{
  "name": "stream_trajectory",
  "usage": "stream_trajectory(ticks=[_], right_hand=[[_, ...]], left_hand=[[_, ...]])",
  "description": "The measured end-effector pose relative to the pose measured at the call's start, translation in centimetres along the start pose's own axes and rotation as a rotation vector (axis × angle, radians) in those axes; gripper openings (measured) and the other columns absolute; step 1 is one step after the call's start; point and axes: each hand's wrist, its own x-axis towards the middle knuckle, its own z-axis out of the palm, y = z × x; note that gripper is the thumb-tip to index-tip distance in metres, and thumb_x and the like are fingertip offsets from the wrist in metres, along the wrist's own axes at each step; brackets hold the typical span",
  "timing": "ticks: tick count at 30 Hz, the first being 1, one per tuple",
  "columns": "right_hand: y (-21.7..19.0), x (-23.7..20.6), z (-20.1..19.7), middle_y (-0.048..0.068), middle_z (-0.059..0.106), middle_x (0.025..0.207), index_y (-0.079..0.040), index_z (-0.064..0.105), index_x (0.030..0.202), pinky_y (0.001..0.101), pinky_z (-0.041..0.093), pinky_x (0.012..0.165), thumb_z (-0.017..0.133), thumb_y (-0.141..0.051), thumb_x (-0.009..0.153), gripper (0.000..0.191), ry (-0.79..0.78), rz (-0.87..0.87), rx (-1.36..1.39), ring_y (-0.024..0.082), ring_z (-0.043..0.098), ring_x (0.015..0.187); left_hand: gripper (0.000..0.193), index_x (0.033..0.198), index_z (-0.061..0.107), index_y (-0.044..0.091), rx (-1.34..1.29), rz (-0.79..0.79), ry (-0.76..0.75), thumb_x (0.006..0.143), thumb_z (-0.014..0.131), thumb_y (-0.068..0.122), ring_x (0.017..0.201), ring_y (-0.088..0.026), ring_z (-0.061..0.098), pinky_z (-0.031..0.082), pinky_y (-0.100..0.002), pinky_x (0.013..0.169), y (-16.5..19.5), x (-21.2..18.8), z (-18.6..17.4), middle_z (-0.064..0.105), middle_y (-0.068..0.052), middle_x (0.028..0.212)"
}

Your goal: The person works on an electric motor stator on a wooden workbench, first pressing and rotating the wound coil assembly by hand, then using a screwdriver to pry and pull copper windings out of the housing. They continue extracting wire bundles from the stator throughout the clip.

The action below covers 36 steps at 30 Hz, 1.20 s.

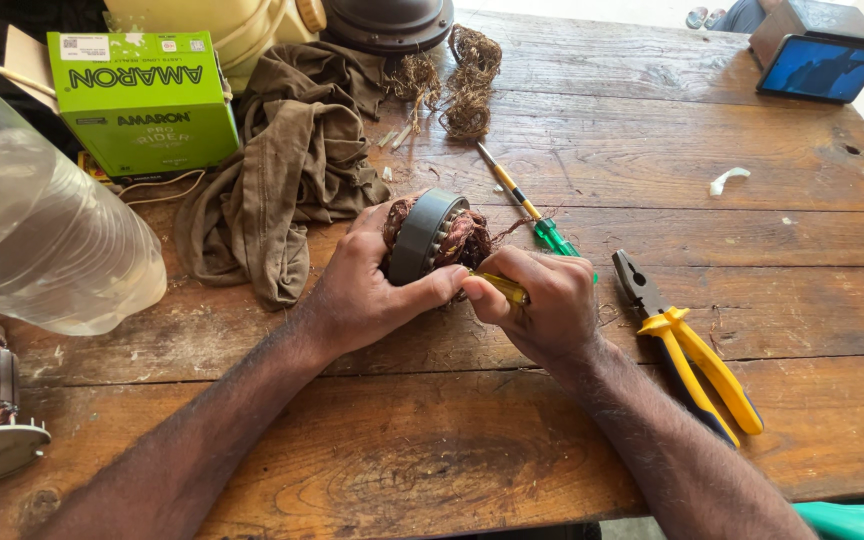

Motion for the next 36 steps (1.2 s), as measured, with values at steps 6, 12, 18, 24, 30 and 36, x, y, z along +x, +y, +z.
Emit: stream_trajectory(ticks=[6, 12, 18, 24, 30, 36], right_hand=[[-0.03, 0.03, 0.0, 0.008, 0.063, 0.064, -0.008, 0.068, 0.082, 0.0393, 0.052, 0.055, 0.072, -0.043, 0.098, 0.038, -0.001, 0.002, 0.002, 0.025, 0.067, 0.058], [-0.01, 0.04, -0.04, 0.008, 0.063, 0.064, -0.008, 0.068, 0.082, 0.0393, 0.052, 0.055, 0.071, -0.043, 0.098, 0.038, -0.004, 0.001, 0.004, 0.025, 0.067, 0.058], [0.06, -0.01, -0.04, 0.008, 0.063, 0.063, -0.008, 0.068, 0.082, 0.0394, 0.052, 0.055, 0.071, -0.044, 0.098, 0.039, -0.002, 0.0, -0.003, 0.025, 0.067, 0.057], [0.15, -0.08, 0.06, 0.008, 0.062, 0.062, -0.009, 0.068, 0.082, 0.0399, 0.052, 0.054, 0.072, -0.044, 0.097, 0.038, 0.001, -0.001, -0.017, 0.026, 0.067, 0.057], [0.16, -0.09, 0.21, 0.008, 0.061, 0.061, -0.009, 0.069, 0.081, 0.0399, 0.052, 0.054, 0.072, -0.042, 0.098, 0.037, 0.018, 0.001, -0.023, 0.026, 0.066, 0.056], [0.18, 0.05, 0.13, 0.008, 0.061, 0.063, -0.008, 0.068, 0.081, 0.0391, 0.051, 0.054, 0.072, -0.041, 0.099, 0.038, 0.05, -0.068, -0.028, 0.025, 0.065, 0.057]], left_hand=[[0.048, 0.122, 0.071, 0.01, -0.023, -0.027, -0.017, 0.087, 0.077, 0.043, 0.126, -0.027, 0.059, 0.048, -0.043, 0.11, 0.0, -0.05, -0.1, 0.067, -0.011, 0.125], [0.052, 0.124, 0.069, 0.008, 0.0, -0.03, -0.011, 0.087, 0.077, 0.043, 0.128, -0.028, 0.056, 0.047, -0.043, 0.109, -0.02, 0.01, -0.07, 0.064, -0.014, 0.127], [0.051, 0.123, 0.07, 0.008, -0.006, -0.048, -0.008, 0.086, 0.077, 0.043, 0.127, -0.028, 0.057, 0.047, -0.043, 0.109, 0.0, -0.05, 0.05, 0.064, -0.014, 0.126], [0.049, 0.122, 0.071, 0.007, -0.021, -0.038, -0.01, 0.087, 0.078, 0.04, 0.126, -0.027, 0.058, 0.047, -0.042, 0.109, 0.05, -0.02, 0.02, 0.064, -0.014, 0.127], [0.051, 0.123, 0.07, 0.006, -0.046, -0.05, 0.002, 0.085, 0.08, 0.04, 0.121, -0.025, 0.061, 0.051, -0.04, 0.104, 0.33, 0.08, 0.09, 0.065, -0.013, 0.124], [0.051, 0.121, 0.07, 0.006, -0.11, -0.092, -0.024, 0.085, 0.081, 0.041, 0.109, -0.019, 0.068, 0.057, -0.033, 0.093, 0.59, 0.14, -0.1, 0.066, -0.01, 0.119]])
